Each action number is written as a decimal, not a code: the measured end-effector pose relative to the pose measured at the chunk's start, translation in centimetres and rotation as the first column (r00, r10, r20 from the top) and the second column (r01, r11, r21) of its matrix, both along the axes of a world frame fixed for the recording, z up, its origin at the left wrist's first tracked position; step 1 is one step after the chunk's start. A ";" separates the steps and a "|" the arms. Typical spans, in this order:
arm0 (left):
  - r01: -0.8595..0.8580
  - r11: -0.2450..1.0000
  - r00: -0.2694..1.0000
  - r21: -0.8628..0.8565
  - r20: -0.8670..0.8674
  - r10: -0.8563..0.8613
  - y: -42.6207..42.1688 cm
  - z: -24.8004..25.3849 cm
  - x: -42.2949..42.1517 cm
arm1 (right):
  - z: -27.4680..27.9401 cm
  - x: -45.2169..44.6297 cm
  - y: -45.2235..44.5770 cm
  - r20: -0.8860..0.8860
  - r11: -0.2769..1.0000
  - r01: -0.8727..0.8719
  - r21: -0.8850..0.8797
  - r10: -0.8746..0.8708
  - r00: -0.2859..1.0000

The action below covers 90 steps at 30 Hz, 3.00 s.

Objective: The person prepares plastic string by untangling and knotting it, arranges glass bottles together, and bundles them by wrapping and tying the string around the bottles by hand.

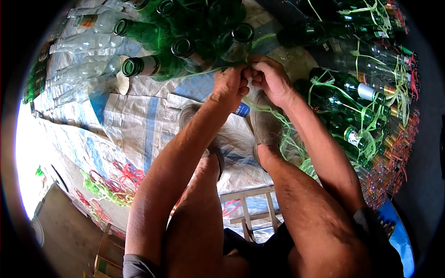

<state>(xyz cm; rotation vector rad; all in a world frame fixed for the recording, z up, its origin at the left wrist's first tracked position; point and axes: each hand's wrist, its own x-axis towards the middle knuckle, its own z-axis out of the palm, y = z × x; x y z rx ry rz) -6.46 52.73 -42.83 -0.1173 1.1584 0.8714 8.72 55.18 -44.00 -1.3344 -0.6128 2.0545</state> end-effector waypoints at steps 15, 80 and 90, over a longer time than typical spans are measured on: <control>0.188 0.981 0.982 0.042 -0.029 -0.187 -0.5 0.1 -1.0 | -0.1 2.9 -1.2 0.843 0.625 -0.711 0.322 0.153 0.515; -0.077 0.996 0.992 0.034 -0.093 0.080 -1.4 0.9 -2.9 | -3.6 -3.5 8.7 -0.035 0.925 0.370 -0.091 -0.374 0.927; -0.051 0.999 0.997 0.004 -0.064 0.051 -1.1 1.8 -2.4 | -2.4 -4.2 8.3 -0.016 0.832 0.496 -0.250 -0.515 0.857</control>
